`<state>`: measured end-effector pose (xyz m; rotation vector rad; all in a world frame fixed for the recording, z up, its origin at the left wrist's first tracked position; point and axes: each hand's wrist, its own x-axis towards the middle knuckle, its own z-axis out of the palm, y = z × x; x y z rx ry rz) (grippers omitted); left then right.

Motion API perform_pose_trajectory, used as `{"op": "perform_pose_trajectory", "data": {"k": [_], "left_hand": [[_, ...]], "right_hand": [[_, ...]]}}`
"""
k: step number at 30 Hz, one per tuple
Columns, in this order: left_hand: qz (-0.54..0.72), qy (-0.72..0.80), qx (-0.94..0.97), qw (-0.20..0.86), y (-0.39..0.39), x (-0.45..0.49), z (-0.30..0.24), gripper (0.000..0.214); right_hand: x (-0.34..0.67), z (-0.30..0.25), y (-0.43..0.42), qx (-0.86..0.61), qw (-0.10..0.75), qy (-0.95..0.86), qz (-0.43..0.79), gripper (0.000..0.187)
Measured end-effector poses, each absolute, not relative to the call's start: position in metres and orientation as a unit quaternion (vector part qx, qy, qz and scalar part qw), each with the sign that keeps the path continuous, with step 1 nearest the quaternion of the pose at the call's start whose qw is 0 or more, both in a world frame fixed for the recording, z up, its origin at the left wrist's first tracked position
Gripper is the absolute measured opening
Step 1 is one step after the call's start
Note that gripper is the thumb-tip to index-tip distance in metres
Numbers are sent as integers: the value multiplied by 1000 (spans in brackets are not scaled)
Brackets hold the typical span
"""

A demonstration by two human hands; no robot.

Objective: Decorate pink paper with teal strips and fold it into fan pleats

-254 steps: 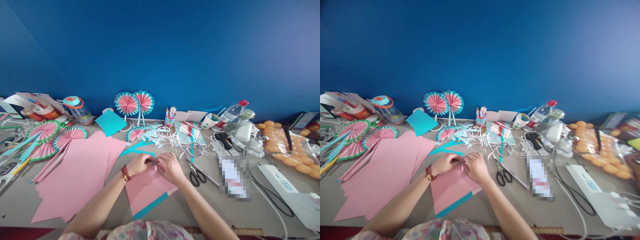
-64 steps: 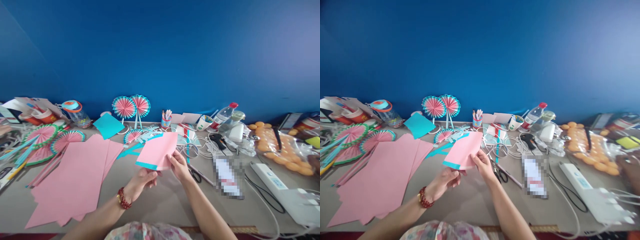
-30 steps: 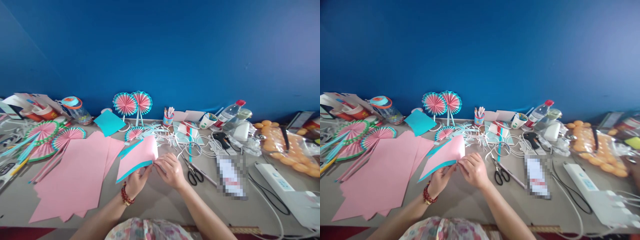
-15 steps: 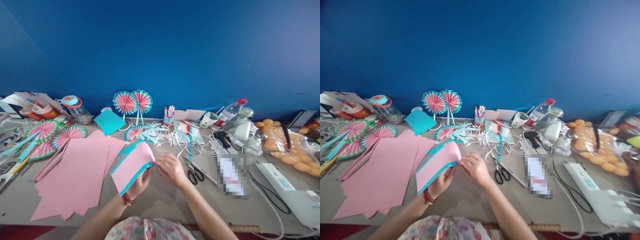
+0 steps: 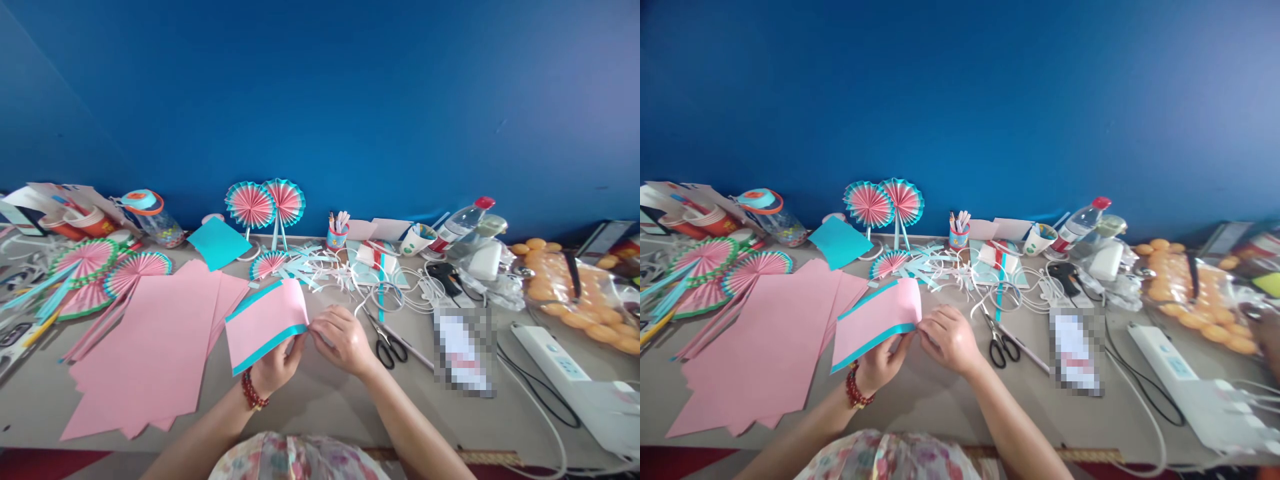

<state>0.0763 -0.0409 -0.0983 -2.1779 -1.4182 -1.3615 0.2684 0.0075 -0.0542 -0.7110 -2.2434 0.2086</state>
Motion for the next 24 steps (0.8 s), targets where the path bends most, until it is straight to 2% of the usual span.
{"op": "perform_pose_trajectory", "data": {"k": [12, 15, 18, 22, 24], "left_hand": [[-434, -485, -755, 77, -42, 77, -92, 14], [-441, -495, -749, -3, -43, 78, -93, 21], [-462, -513, -712, -131, -45, 77, -86, 29], [-519, -531, -603, -292, -54, 73, -64, 30], [-533, -529, -564, -342, -62, 71, -57, 36]], "right_hand": [[268, -51, 7, -285, 377, -878, 73, 11], [268, -54, 9, -295, 403, -862, 88, 11], [281, -57, 17, -346, 441, -823, 93, 11], [320, -57, 36, -500, 508, -701, 23, 14], [341, -58, 44, -565, 509, -649, -21, 16]]}}
